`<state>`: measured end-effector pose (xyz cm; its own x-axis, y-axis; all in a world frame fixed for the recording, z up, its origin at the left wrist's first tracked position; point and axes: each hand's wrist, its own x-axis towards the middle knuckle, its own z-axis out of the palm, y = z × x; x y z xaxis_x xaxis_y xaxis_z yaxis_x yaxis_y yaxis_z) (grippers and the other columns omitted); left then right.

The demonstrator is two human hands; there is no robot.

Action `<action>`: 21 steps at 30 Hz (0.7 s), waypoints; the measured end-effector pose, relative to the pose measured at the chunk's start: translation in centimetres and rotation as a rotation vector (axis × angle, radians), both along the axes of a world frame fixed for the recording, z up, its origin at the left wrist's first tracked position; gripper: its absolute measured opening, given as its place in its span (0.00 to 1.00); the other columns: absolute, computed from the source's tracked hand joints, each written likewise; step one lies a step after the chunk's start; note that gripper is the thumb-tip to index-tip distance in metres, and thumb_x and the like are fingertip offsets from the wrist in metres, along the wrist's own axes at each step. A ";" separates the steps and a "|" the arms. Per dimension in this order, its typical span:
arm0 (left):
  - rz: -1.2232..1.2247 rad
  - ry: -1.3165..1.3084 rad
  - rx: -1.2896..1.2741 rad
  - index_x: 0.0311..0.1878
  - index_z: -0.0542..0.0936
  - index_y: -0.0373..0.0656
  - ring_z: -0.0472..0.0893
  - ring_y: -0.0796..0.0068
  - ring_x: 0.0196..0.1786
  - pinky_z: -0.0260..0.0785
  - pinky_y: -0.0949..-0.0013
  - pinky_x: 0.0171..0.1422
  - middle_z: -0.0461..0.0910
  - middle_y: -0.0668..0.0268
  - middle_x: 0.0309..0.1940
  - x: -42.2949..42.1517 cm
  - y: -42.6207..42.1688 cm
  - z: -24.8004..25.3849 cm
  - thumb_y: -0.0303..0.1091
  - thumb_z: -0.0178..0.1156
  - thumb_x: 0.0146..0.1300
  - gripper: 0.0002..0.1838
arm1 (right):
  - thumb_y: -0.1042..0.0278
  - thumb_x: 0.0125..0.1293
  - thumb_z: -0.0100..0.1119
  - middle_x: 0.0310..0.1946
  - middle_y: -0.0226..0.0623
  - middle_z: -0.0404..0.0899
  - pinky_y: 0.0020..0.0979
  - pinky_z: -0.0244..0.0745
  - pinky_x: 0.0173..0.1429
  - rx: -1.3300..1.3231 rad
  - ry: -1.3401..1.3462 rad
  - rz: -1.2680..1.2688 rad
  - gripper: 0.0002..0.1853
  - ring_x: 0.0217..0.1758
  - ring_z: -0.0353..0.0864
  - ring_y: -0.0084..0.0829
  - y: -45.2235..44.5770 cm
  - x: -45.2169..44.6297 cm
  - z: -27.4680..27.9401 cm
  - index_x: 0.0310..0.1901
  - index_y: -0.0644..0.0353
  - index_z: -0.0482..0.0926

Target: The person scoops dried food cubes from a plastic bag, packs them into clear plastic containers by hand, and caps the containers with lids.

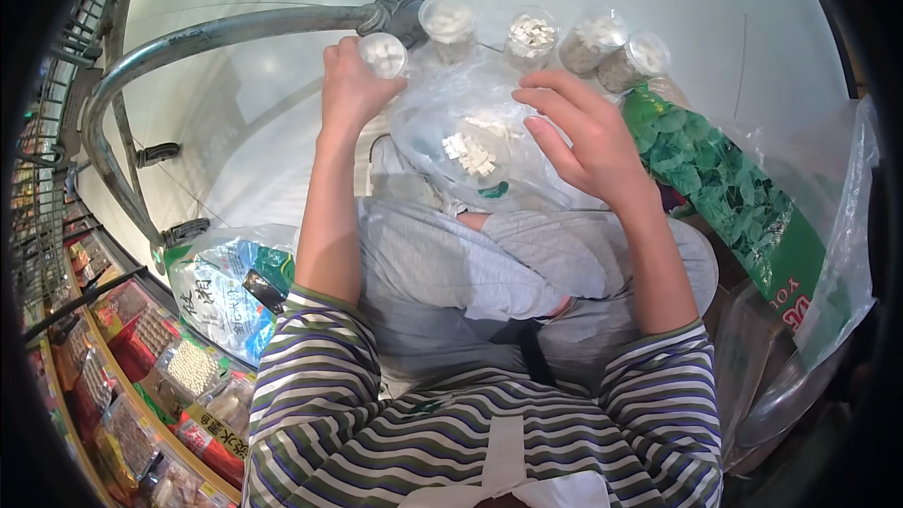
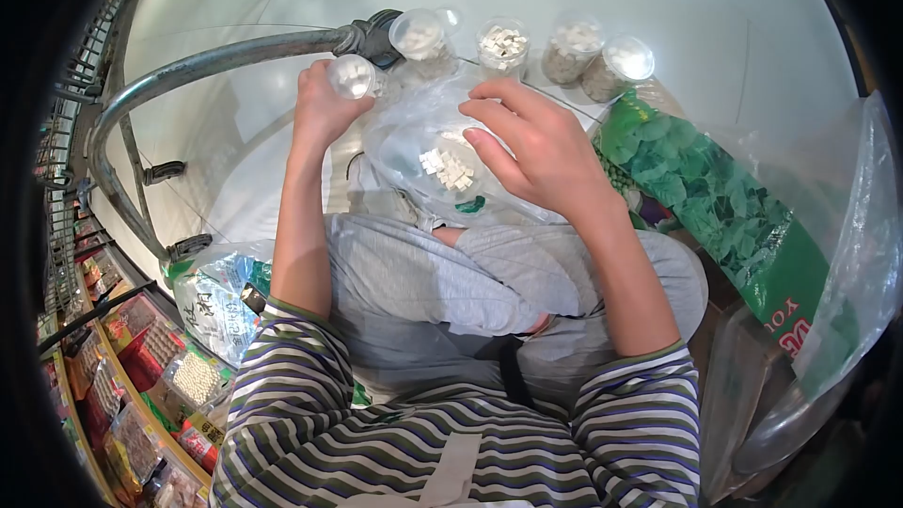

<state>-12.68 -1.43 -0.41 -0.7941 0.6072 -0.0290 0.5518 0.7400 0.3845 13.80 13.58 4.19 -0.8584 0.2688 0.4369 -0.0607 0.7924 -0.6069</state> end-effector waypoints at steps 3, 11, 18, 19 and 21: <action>0.002 -0.023 0.013 0.68 0.67 0.37 0.79 0.50 0.60 0.75 0.56 0.62 0.71 0.49 0.61 -0.6 0.4 -1.7 0.44 0.77 0.43 0.48 | 0.72 0.66 0.63 0.50 0.40 0.82 0.38 0.79 0.51 -0.020 -0.098 0.004 0.10 0.49 0.84 0.43 0.0 0.2 -0.2 0.48 0.62 0.83; 0.095 -0.023 -0.188 0.74 0.63 0.38 0.78 0.49 0.62 0.74 0.54 0.63 0.72 0.47 0.64 0.2 1.5 -0.2 0.48 0.75 0.48 0.52 | 0.68 0.67 0.62 0.45 0.38 0.82 0.40 0.79 0.46 0.020 -0.179 -0.037 0.10 0.43 0.84 0.42 0.7 0.2 -1.4 0.48 0.59 0.82; -0.368 0.342 0.226 0.53 0.83 0.38 0.82 0.48 0.51 0.74 0.51 0.52 0.84 0.50 0.48 3.9 1.9 0.5 0.40 0.69 0.60 0.22 | 0.57 0.70 0.58 0.51 0.50 0.82 0.44 0.76 0.58 0.000 -0.819 -0.167 0.21 0.53 0.82 0.50 2.0 1.1 -3.6 0.59 0.60 0.78; -0.360 0.339 0.235 0.53 0.83 0.38 0.82 0.48 0.51 0.74 0.51 0.52 0.84 0.50 0.48 4.6 2.1 0.4 0.40 0.69 0.60 0.22 | 0.55 0.70 0.58 0.51 0.51 0.81 0.44 0.76 0.59 -0.013 -0.908 -0.187 0.22 0.55 0.81 0.49 2.1 1.0 -4.0 0.59 0.60 0.78; -0.430 -0.109 0.213 0.43 0.85 0.41 0.84 0.47 0.43 0.76 0.49 0.49 0.85 0.51 0.33 5.8 2.5 0.0 0.36 0.65 0.62 0.10 | 0.55 0.70 0.58 0.50 0.51 0.82 0.44 0.76 0.58 0.017 -0.905 -0.209 0.22 0.54 0.82 0.49 2.2 0.9 -4.2 0.58 0.60 0.79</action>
<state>-6.92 1.07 -0.37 -0.4697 0.8806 0.0624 0.7378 0.3528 0.5755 14.72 15.80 -0.05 -0.8089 0.4566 -0.3704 0.5757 0.7429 -0.3415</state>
